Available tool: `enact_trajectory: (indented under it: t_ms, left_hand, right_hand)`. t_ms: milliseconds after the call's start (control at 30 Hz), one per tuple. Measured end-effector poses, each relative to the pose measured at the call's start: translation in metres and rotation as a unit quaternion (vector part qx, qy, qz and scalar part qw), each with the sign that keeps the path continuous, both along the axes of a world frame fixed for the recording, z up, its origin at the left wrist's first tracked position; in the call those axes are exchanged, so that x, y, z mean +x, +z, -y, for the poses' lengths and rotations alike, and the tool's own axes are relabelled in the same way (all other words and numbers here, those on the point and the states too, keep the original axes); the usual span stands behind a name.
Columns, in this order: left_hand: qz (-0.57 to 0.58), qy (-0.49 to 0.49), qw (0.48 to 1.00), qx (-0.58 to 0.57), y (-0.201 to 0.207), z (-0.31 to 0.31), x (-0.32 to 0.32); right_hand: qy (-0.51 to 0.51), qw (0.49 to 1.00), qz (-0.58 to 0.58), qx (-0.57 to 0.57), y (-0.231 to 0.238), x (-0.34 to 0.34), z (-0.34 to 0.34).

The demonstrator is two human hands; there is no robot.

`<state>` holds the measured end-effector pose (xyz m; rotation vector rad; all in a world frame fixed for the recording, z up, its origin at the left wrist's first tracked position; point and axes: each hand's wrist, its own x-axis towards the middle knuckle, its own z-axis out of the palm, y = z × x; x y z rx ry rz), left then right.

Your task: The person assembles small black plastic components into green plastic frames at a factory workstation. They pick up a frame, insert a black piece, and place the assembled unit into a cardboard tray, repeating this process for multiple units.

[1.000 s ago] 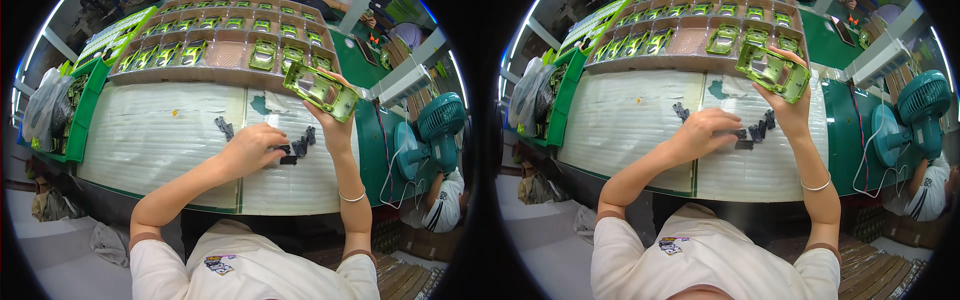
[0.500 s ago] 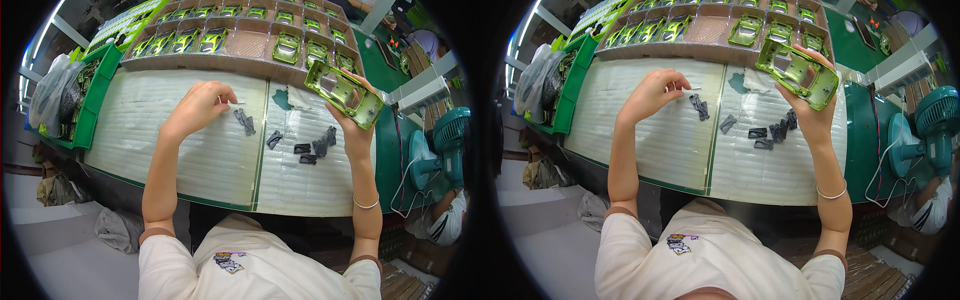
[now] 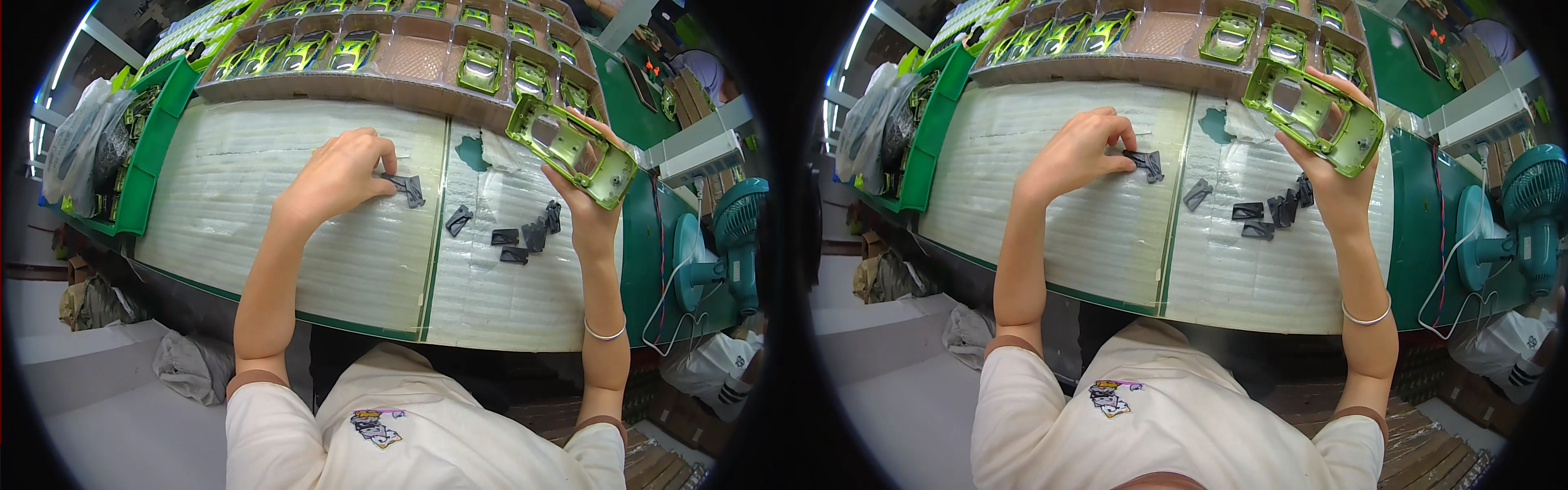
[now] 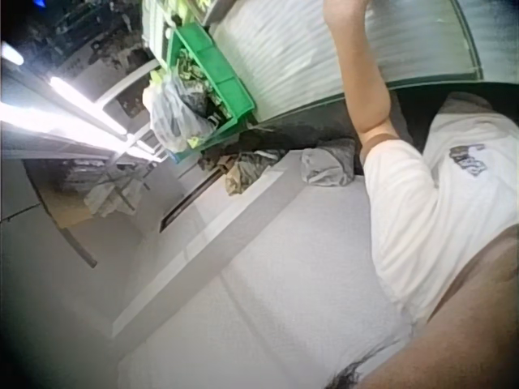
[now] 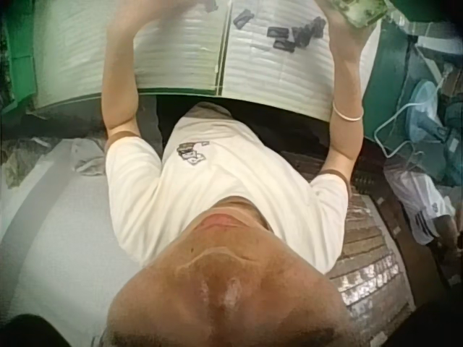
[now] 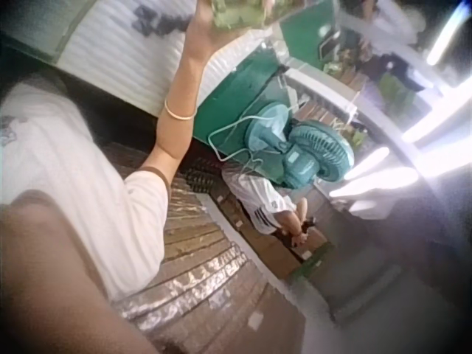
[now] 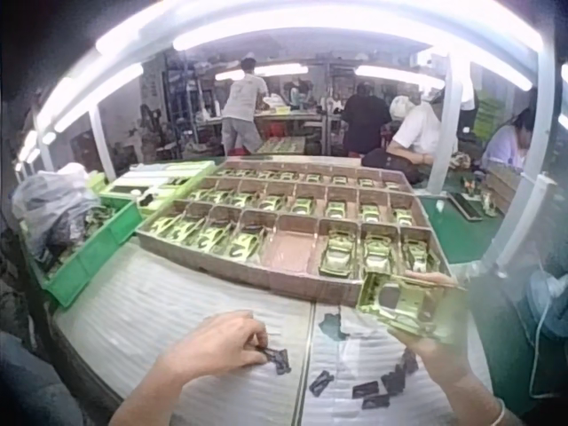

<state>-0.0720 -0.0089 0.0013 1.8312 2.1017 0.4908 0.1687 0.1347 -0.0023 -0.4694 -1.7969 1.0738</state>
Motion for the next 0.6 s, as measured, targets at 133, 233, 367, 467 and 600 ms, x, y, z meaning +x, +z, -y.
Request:
enact_trajectory:
  t_ms: [133, 233, 367, 467, 600]
  left_hand:
    - [0.004, 0.012, 0.998, -0.055, 0.011, -0.001, 0.001]
    - [0.04, 0.004, 0.998, -0.041, 0.011, -0.002, -0.002]
    - [0.07, -0.054, 0.996, 0.007, 0.004, -0.005, 0.005]
    - [0.057, -0.15, 0.984, 0.075, -0.006, -0.007, 0.008]
    - [0.033, -0.142, 0.983, 0.107, -0.006, -0.012, 0.014]
  right_hand:
    - [-0.002, 1.0, 0.0, -0.002, 0.001, -0.001, 0.001]
    - [-0.008, 1.0, 0.008, -0.003, 0.002, 0.0, 0.001]
    - [-0.007, 1.0, 0.002, 0.007, -0.002, 0.001, 0.001]
    - [0.004, 1.0, -0.004, -0.013, -0.001, 0.0, 0.002]
    - [0.006, 1.0, 0.008, -0.027, 0.001, 0.001, 0.003]
